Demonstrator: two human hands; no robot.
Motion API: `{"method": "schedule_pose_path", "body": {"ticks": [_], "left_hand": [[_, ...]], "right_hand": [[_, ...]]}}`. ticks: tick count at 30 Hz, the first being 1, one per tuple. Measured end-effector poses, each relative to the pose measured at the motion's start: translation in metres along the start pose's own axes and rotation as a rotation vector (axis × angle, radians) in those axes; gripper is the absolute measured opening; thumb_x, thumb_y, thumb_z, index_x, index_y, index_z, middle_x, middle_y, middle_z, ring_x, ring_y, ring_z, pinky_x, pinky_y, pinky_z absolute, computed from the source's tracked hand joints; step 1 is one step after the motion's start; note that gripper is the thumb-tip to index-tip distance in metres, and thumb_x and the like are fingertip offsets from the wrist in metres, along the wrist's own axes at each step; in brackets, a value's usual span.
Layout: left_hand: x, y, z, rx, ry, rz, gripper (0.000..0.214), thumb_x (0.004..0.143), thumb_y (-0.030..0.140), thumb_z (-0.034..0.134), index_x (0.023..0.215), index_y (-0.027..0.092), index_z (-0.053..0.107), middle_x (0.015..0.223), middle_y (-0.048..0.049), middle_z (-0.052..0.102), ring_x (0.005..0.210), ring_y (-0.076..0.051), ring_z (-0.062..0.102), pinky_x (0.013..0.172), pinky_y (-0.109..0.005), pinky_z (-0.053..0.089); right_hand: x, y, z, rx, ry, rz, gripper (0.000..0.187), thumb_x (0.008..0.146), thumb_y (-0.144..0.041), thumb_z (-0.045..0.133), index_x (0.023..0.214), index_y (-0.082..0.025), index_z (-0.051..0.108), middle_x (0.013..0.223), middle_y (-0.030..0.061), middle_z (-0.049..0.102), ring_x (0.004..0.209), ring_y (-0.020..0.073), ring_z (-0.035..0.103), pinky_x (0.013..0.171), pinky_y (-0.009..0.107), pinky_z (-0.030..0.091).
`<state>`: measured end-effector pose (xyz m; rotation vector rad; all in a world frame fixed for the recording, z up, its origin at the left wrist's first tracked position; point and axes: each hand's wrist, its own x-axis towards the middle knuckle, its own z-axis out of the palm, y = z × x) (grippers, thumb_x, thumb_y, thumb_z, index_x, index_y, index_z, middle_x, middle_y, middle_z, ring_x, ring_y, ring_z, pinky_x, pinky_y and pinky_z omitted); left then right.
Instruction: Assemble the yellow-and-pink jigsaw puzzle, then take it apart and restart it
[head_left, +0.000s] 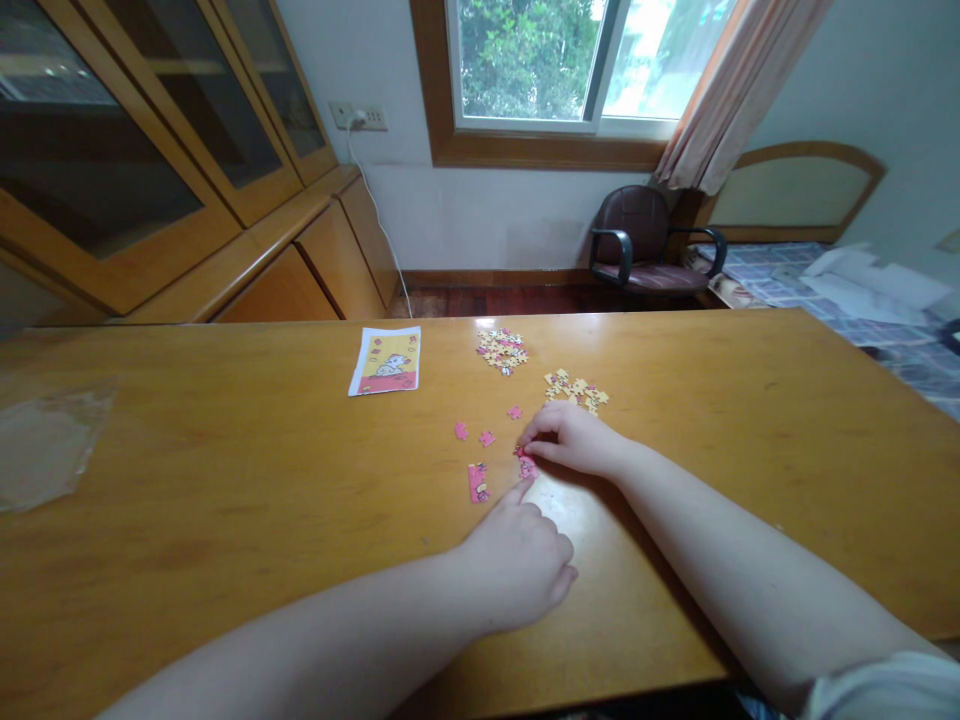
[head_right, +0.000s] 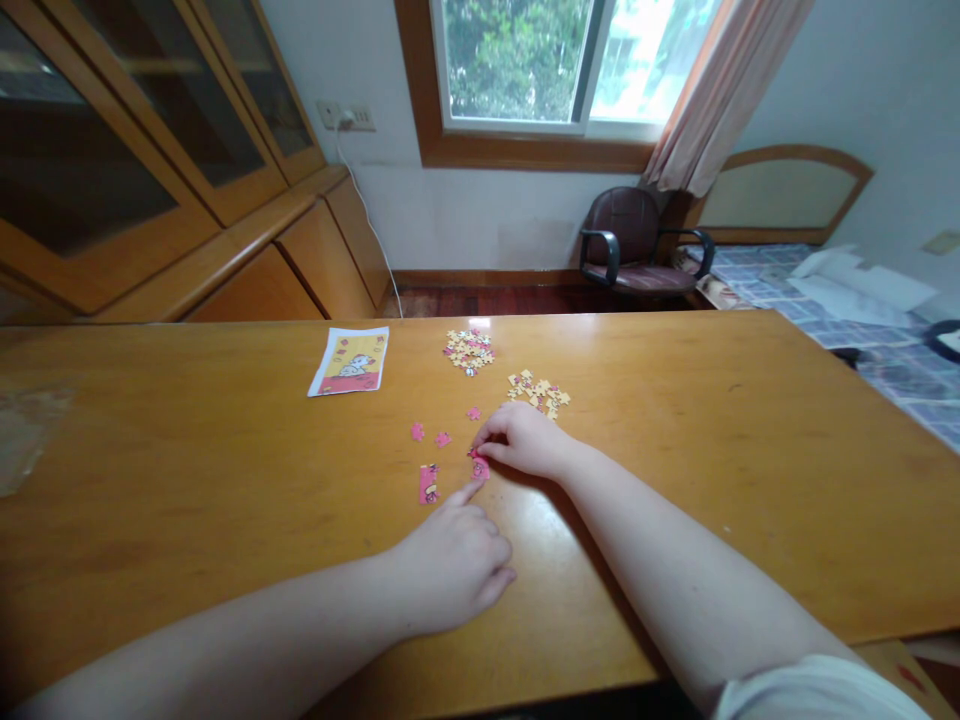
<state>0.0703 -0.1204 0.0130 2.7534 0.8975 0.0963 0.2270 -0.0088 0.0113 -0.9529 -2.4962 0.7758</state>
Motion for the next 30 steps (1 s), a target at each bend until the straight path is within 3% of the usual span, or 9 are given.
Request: {"method": "schedule_pose_path", "body": {"ticks": [30], "left_hand": [[-0.0005,-0.0002,0.0009,-0.004,0.019,0.004,0.029,0.087,0.037,0.055,0.07,0.018,0.068,0.064,-0.0037,0.068,0.068,-0.019,0.064,0.104,-0.051,0.035]], "right_hand": [[-0.0021,-0.0011,0.0025,-0.087,-0.01,-0.142,0.006,0.079,-0.014,0.065,0.078,-0.019,0.069,0.081,0.0024,0.069,0.079,0.0151,0.063,0.079,0.029,0.045]]}}
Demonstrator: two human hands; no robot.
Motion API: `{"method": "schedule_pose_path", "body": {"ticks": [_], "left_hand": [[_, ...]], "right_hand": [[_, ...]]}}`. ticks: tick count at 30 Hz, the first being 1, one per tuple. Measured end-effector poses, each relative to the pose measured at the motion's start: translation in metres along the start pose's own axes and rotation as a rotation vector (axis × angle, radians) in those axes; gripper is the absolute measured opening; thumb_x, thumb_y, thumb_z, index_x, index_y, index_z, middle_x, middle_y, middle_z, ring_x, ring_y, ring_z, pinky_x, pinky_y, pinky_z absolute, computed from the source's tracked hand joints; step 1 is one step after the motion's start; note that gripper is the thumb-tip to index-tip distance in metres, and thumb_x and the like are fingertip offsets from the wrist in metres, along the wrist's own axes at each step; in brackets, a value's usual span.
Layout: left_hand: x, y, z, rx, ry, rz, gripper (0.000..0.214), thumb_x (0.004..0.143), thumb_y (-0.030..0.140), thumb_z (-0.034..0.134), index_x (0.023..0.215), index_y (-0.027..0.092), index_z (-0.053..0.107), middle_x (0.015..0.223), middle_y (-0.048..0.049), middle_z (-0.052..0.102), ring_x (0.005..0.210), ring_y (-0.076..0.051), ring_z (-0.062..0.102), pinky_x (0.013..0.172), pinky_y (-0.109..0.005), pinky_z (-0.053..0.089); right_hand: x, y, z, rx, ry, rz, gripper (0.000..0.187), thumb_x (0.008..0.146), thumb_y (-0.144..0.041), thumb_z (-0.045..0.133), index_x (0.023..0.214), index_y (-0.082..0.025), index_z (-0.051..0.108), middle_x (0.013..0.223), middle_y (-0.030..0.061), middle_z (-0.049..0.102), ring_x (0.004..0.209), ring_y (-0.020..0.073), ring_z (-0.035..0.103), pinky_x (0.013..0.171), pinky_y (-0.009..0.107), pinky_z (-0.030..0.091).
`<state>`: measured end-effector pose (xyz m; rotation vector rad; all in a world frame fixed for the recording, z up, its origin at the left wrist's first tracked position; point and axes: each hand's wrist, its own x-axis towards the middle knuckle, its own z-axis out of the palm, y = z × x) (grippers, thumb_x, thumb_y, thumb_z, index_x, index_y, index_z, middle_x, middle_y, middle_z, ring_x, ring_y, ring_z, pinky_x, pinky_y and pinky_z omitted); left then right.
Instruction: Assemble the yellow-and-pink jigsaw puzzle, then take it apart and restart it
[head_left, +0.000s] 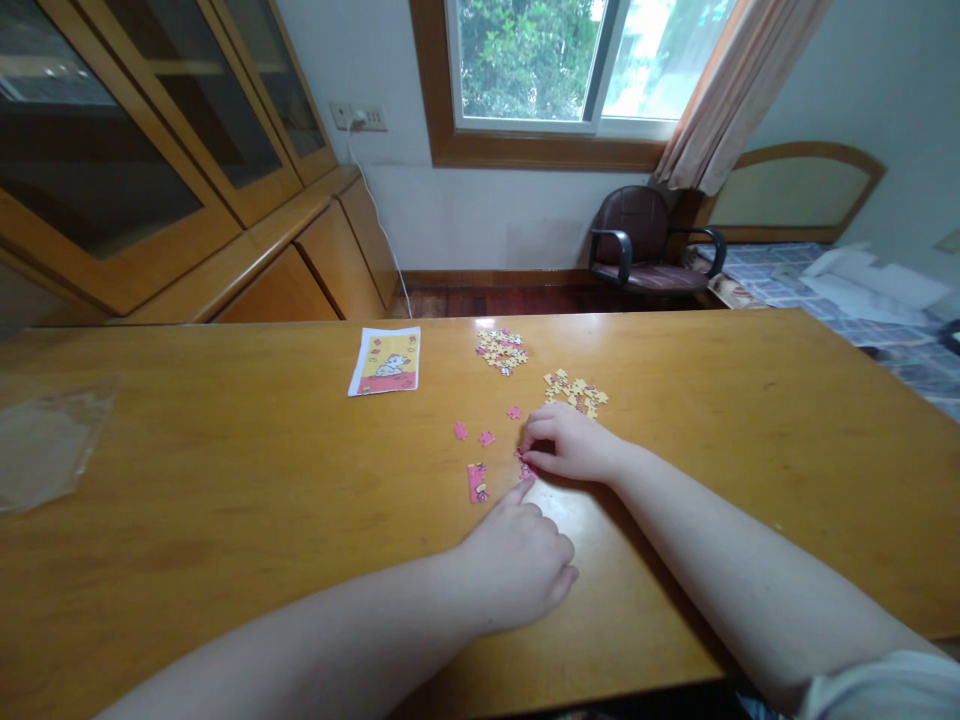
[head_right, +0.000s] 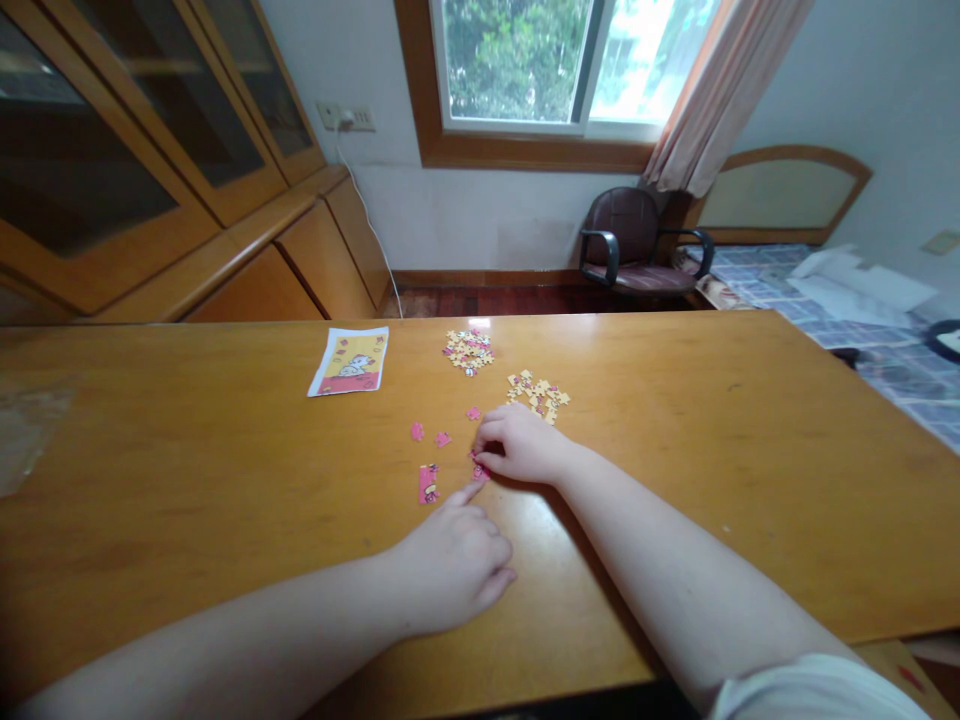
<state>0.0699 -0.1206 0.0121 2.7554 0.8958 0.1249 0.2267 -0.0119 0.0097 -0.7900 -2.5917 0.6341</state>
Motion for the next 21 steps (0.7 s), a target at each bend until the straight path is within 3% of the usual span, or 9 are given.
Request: {"method": "schedule_pose_path", "body": {"ticks": [13,17,21], "left_hand": [[-0.0008,-0.0012,0.0006,0.026,0.074,0.065,0.03,0.089,0.038,0.053,0.072,0.018,0.068,0.065,-0.0031,0.068,0.068,-0.019,0.063,0.101,-0.049,0.037],[-0.0017,0.0006,-0.0025,0.084,0.079,0.055,0.028,0.089,0.036,0.053,0.074,0.017,0.066,0.069,-0.0055,0.069,0.067,-0.021,0.063,0.078,-0.041,0.048],[-0.0034,0.0029,-0.0088,0.121,0.06,-0.063,0.023,0.09,0.03,0.052,0.077,0.017,0.064,0.073,-0.0067,0.069,0.069,-0.022,0.064,0.062,-0.034,0.046]], "right_hand": [[-0.002,0.0014,0.0005,0.008,0.011,-0.015,0.006,0.08,-0.014,0.062,0.079,-0.019,0.066,0.082,0.0028,0.067,0.08,0.0159,0.061,0.08,0.03,0.045],[-0.0019,-0.0004,-0.0008,-0.005,0.014,-0.006,0.005,0.083,-0.024,0.064,0.085,-0.019,0.066,0.086,0.0047,0.067,0.083,0.0175,0.061,0.08,0.032,0.045],[-0.0033,-0.0066,-0.0052,-0.051,-0.043,0.005,0.023,0.08,-0.035,0.069,0.096,-0.019,0.066,0.093,0.0061,0.067,0.089,0.0202,0.061,0.083,0.034,0.044]]}}
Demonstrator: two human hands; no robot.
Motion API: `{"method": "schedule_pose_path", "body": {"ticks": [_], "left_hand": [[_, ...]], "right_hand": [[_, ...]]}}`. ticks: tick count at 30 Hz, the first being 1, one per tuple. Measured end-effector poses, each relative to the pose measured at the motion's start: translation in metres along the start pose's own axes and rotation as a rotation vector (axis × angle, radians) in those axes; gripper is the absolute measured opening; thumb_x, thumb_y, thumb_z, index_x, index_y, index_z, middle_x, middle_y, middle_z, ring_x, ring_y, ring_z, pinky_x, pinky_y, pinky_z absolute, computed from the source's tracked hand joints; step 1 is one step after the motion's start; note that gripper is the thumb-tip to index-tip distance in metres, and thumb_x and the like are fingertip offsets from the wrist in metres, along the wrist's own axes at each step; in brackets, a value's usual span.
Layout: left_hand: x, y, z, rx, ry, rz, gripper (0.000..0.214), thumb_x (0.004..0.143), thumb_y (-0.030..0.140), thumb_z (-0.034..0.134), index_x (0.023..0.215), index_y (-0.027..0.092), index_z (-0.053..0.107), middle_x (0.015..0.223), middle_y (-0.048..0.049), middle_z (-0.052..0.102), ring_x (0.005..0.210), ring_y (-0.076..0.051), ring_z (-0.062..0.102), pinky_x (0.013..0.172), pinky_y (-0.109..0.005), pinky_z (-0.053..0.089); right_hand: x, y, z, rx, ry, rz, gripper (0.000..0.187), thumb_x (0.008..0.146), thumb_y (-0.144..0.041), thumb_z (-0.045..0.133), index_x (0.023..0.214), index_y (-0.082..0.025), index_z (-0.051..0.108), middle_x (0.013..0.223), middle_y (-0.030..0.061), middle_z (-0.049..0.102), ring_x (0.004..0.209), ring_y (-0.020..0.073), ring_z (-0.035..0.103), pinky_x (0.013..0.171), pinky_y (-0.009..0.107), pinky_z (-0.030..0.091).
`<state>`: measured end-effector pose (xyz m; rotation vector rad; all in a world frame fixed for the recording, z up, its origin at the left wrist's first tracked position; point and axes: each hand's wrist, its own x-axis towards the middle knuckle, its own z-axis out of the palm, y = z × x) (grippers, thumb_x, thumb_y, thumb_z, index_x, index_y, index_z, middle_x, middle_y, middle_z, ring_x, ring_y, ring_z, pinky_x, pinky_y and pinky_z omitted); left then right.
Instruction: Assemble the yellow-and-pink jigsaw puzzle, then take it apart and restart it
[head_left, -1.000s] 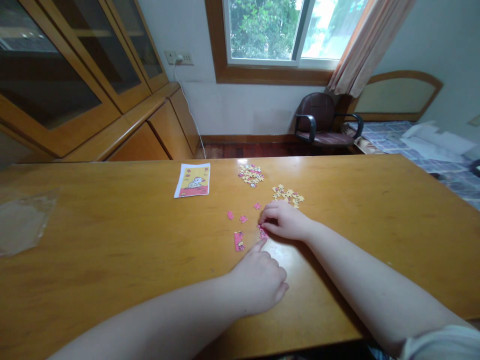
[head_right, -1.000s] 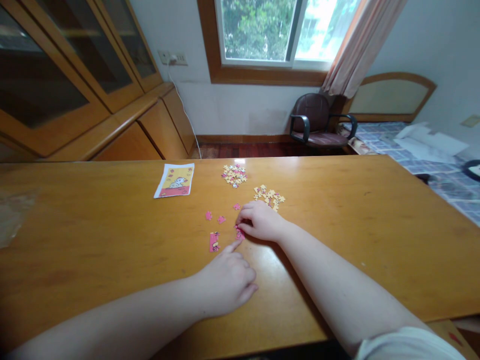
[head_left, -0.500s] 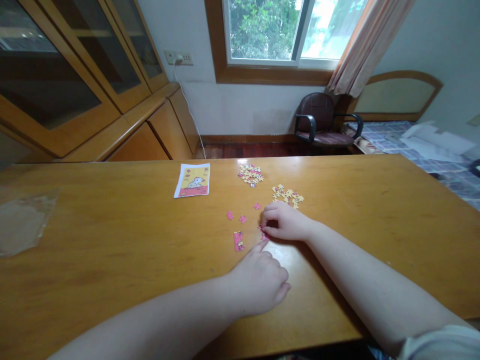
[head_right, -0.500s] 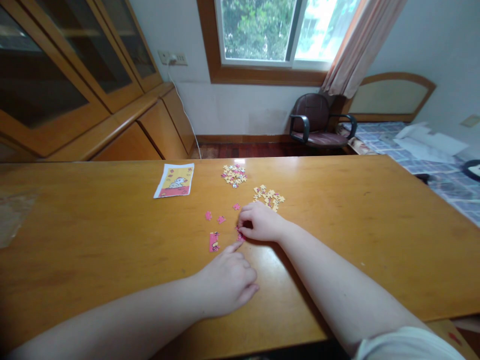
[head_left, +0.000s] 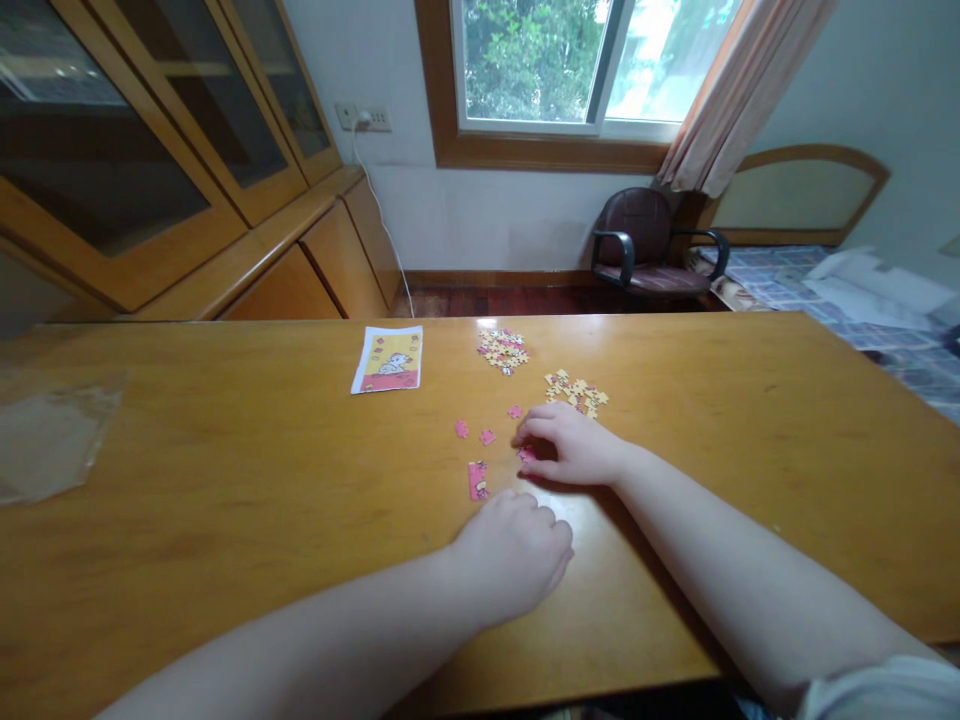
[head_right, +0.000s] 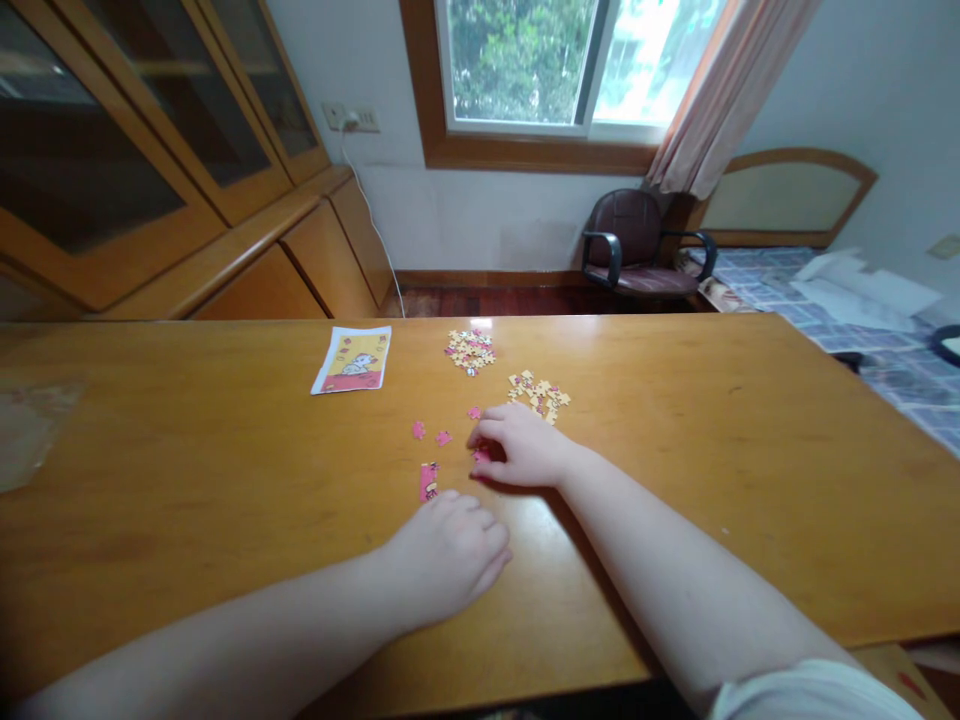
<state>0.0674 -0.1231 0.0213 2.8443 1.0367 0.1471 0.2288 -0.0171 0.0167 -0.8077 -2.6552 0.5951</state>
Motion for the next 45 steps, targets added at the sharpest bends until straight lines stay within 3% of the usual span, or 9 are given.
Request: {"method": "schedule_pose_path", "body": {"ticks": [6,12,15,18,27,34,38,42,45], "left_hand": [[0.0,-0.017,-0.02,-0.029,-0.033,-0.268,0.022,0.091,0.034,0.047,0.102,0.019,0.06,0.083,-0.0075,0.071,0.073,-0.025,0.067,0.062,-0.033,0.048],[-0.017,-0.063,-0.05,-0.182,-0.074,-0.532,0.046,0.08,0.045,0.06,0.121,0.027,0.054,0.088,-0.0035,0.071,0.081,-0.026,0.068,0.064,-0.031,0.045],[-0.027,-0.083,-0.052,-0.28,-0.188,-0.577,0.068,0.067,0.05,0.069,0.128,0.025,0.051,0.094,-0.0049,0.07,0.082,-0.026,0.068,0.062,-0.029,0.043],[-0.029,-0.093,-0.046,-0.265,-0.23,-0.618,0.068,0.065,0.049,0.07,0.126,0.024,0.051,0.097,-0.006,0.07,0.084,-0.026,0.067,0.063,-0.03,0.043],[-0.024,-0.095,-0.036,-0.25,-0.23,-0.536,0.039,0.073,0.045,0.06,0.107,0.027,0.055,0.094,-0.0033,0.069,0.078,-0.024,0.065,0.054,-0.028,0.037],[-0.026,-0.1,-0.04,-0.217,-0.221,-0.599,0.044,0.075,0.047,0.06,0.112,0.024,0.056,0.096,-0.006,0.07,0.081,-0.025,0.066,0.062,-0.03,0.044],[-0.021,-0.096,-0.036,-0.219,-0.095,-0.579,0.038,0.083,0.043,0.055,0.116,0.025,0.058,0.097,-0.0058,0.07,0.085,-0.024,0.066,0.071,-0.031,0.047],[-0.013,-0.093,-0.025,-0.166,0.079,-0.424,0.028,0.085,0.034,0.056,0.108,0.022,0.065,0.098,-0.0061,0.067,0.093,-0.023,0.061,0.085,-0.034,0.046],[-0.009,-0.094,-0.017,-0.104,0.156,-0.461,0.027,0.087,0.036,0.053,0.105,0.021,0.067,0.1,-0.0076,0.065,0.094,-0.023,0.059,0.086,-0.036,0.045]], "right_hand": [[-0.003,-0.007,-0.004,-0.099,-0.052,0.047,0.037,0.072,-0.038,0.073,0.102,-0.019,0.063,0.099,0.0076,0.064,0.093,0.0242,0.059,0.086,0.037,0.042],[-0.004,-0.009,-0.005,-0.147,-0.095,0.089,0.04,0.069,-0.042,0.075,0.099,-0.019,0.063,0.098,0.0073,0.064,0.092,0.0247,0.058,0.085,0.038,0.041],[-0.004,-0.01,-0.006,-0.169,-0.104,0.109,0.035,0.071,-0.041,0.073,0.096,-0.019,0.063,0.095,0.0067,0.064,0.09,0.0242,0.059,0.084,0.037,0.04],[-0.005,-0.011,-0.006,-0.176,-0.111,0.113,0.032,0.073,-0.041,0.071,0.094,-0.019,0.063,0.095,0.0067,0.064,0.09,0.0237,0.059,0.083,0.036,0.041],[-0.003,-0.009,-0.004,-0.162,-0.107,0.143,0.033,0.074,-0.042,0.07,0.096,-0.019,0.063,0.094,0.0065,0.064,0.092,0.0234,0.059,0.085,0.036,0.04],[-0.002,-0.01,-0.002,-0.167,-0.076,0.132,0.032,0.075,-0.041,0.07,0.096,-0.019,0.062,0.094,0.0066,0.065,0.091,0.023,0.059,0.084,0.035,0.04],[-0.002,-0.01,-0.003,-0.141,-0.066,0.109,0.032,0.075,-0.042,0.071,0.095,-0.019,0.063,0.093,0.0056,0.065,0.09,0.0221,0.059,0.084,0.035,0.04],[-0.001,-0.005,-0.001,-0.12,-0.017,0.097,0.028,0.079,-0.044,0.069,0.09,-0.019,0.064,0.088,0.0048,0.066,0.086,0.0207,0.059,0.081,0.034,0.04],[0.0,0.002,0.003,-0.115,0.082,0.138,0.018,0.086,-0.036,0.063,0.084,-0.018,0.065,0.083,0.0048,0.066,0.083,0.019,0.059,0.079,0.032,0.04]]}}
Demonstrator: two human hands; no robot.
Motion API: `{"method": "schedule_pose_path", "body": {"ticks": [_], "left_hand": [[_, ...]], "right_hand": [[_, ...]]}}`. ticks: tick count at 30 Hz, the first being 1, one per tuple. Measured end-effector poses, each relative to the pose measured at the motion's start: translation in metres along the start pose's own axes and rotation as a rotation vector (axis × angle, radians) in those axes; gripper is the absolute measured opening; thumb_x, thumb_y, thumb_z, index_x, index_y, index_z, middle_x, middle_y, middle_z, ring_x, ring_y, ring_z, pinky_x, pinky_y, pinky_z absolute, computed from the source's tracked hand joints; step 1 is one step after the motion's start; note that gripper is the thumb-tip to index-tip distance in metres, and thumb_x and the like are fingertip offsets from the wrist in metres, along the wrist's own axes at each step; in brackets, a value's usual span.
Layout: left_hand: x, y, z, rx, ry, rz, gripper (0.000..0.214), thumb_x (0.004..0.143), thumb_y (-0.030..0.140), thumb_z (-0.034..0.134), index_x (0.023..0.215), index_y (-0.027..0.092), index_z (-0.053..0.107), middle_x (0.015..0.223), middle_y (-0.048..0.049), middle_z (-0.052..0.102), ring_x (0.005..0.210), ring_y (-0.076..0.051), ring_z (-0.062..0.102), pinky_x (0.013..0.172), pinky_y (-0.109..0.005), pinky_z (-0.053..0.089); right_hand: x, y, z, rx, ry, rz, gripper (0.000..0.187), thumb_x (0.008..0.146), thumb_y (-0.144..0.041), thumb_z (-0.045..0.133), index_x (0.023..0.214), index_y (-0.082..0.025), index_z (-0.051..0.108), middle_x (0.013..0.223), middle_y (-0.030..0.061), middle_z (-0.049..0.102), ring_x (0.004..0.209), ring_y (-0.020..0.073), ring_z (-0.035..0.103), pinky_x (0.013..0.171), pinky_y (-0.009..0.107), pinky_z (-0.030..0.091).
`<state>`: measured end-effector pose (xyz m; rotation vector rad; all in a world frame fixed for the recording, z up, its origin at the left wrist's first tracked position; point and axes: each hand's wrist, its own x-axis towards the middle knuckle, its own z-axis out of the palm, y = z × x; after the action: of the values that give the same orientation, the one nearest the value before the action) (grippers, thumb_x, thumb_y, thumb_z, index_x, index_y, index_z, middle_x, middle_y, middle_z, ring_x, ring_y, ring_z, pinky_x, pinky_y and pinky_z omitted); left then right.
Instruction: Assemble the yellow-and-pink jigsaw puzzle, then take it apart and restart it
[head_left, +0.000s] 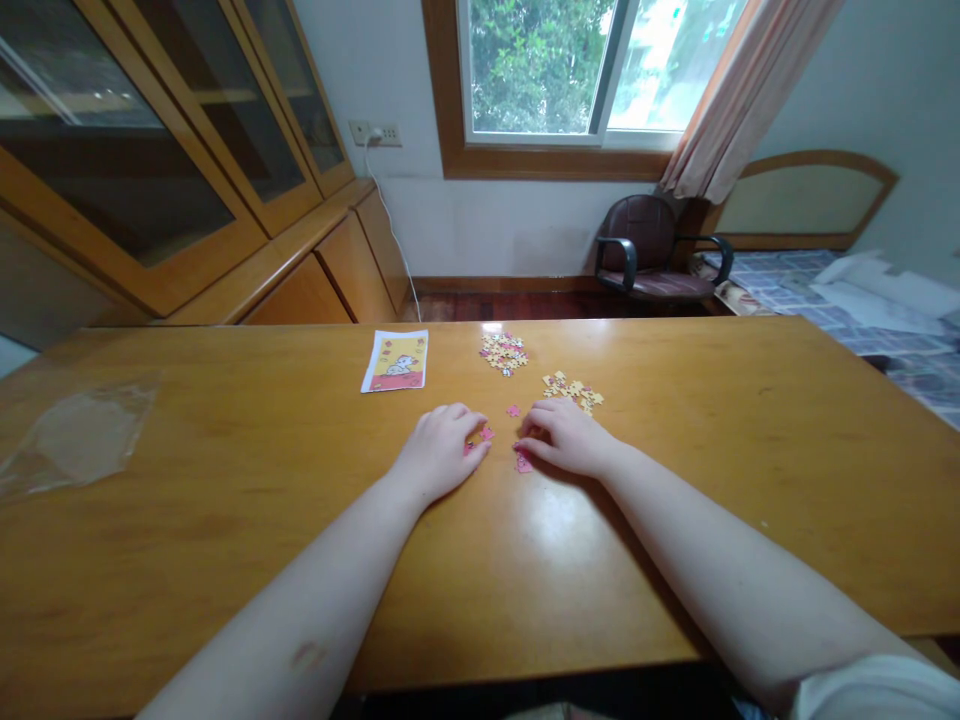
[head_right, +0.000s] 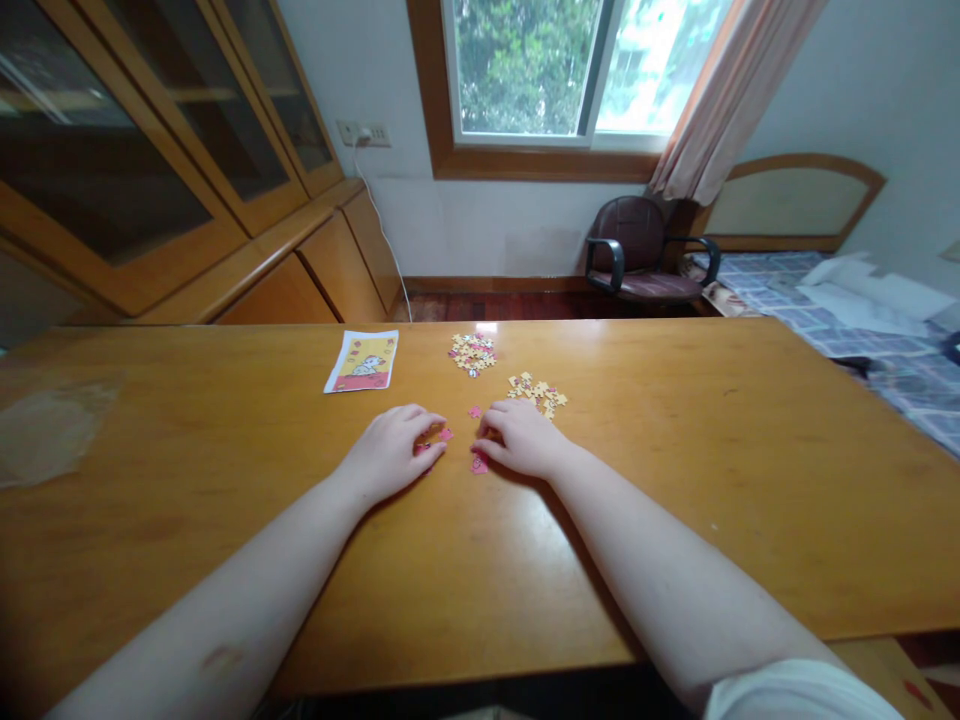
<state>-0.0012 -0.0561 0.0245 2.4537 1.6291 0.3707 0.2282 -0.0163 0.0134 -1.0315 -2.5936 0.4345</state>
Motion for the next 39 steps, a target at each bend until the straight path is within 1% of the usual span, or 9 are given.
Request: {"method": "schedule_pose_path", "body": {"ticks": [4,8,13,19,23,25,30,35,39], "left_hand": [[0.0,0.0,0.005,0.037,0.022,-0.008,0.025,0.087,0.035,0.056,0.104,0.022,0.069,0.108,-0.0071,0.064,0.098,-0.025,0.056,0.088,-0.04,0.043],[-0.001,0.005,0.007,0.01,-0.019,0.035,0.022,0.089,0.034,0.053,0.099,0.024,0.07,0.107,-0.0056,0.065,0.097,-0.023,0.056,0.086,-0.039,0.042],[-0.004,0.012,0.003,0.043,-0.075,0.13,0.015,0.089,0.028,0.056,0.089,0.023,0.07,0.102,-0.0043,0.067,0.097,-0.023,0.056,0.088,-0.04,0.041],[-0.009,0.015,0.002,0.035,-0.104,0.139,0.005,0.083,0.021,0.061,0.084,0.019,0.066,0.102,-0.0063,0.066,0.1,-0.024,0.055,0.095,-0.043,0.041],[-0.012,0.018,0.003,0.011,-0.093,0.131,0.003,0.079,0.018,0.062,0.079,0.02,0.064,0.103,-0.0068,0.063,0.106,-0.025,0.053,0.109,-0.051,0.029],[-0.013,0.019,0.004,0.001,-0.104,0.131,0.005,0.076,0.016,0.061,0.077,0.02,0.063,0.102,-0.0063,0.062,0.107,-0.025,0.052,0.112,-0.054,0.024],[-0.014,0.02,0.003,0.007,-0.117,0.161,0.008,0.074,0.014,0.059,0.078,0.02,0.061,0.096,-0.0053,0.061,0.105,-0.024,0.053,0.114,-0.053,0.023],[-0.014,0.021,0.001,0.031,-0.134,0.186,0.008,0.078,0.014,0.056,0.081,0.02,0.06,0.092,-0.0048,0.062,0.099,-0.022,0.055,0.114,-0.051,0.025],[-0.012,0.02,0.003,0.02,-0.149,0.192,0.006,0.08,0.016,0.056,0.082,0.021,0.06,0.087,-0.0033,0.064,0.092,-0.02,0.056,0.112,-0.051,0.026]], "right_hand": [[0.003,0.005,0.007,0.024,0.12,0.053,0.016,0.089,-0.028,0.06,0.078,-0.018,0.064,0.078,0.0044,0.065,0.077,0.0167,0.058,0.075,0.03,0.04],[0.003,0.007,0.011,0.032,0.165,0.035,0.016,0.088,-0.027,0.06,0.076,-0.018,0.064,0.076,0.0038,0.064,0.075,0.016,0.057,0.074,0.029,0.04],[0.003,0.006,0.011,0.047,0.146,0.036,0.016,0.088,-0.026,0.06,0.076,-0.018,0.065,0.076,0.0034,0.065,0.076,0.0158,0.057,0.074,0.029,0.04],[0.005,0.007,0.011,0.061,0.137,0.038,0.016,0.087,-0.026,0.061,0.074,-0.018,0.064,0.073,0.0029,0.064,0.073,0.0151,0.057,0.073,0.028,0.041],[0.005,0.007,0.011,0.047,0.135,0.027,0.016,0.088,-0.027,0.061,0.075,-0.018,0.064,0.074,0.0031,0.064,0.074,0.0155,0.057,0.074,0.028,0.041],[0.005,0.006,0.011,0.037,0.122,0.023,0.016,0.088,-0.027,0.061,0.075,-0.018,0.065,0.074,0.0031,0.064,0.074,0.0156,0.057,0.073,0.028,0.041],[0.004,0.006,0.01,0.029,0.109,0.016,0.016,0.088,-0.027,0.061,0.076,-0.018,0.066,0.074,0.0033,0.064,0.074,0.0157,0.057,0.072,0.028,0.041],[0.005,0.006,0.01,0.048,0.096,-0.007,0.015,0.087,-0.026,0.061,0.076,-0.017,0.066,0.073,0.0039,0.064,0.073,0.0157,0.057,0.072,0.028,0.042],[0.003,0.008,0.006,0.064,0.057,-0.06,0.013,0.085,-0.028,0.065,0.077,-0.018,0.067,0.074,0.003,0.064,0.074,0.0159,0.056,0.075,0.029,0.041]]}}
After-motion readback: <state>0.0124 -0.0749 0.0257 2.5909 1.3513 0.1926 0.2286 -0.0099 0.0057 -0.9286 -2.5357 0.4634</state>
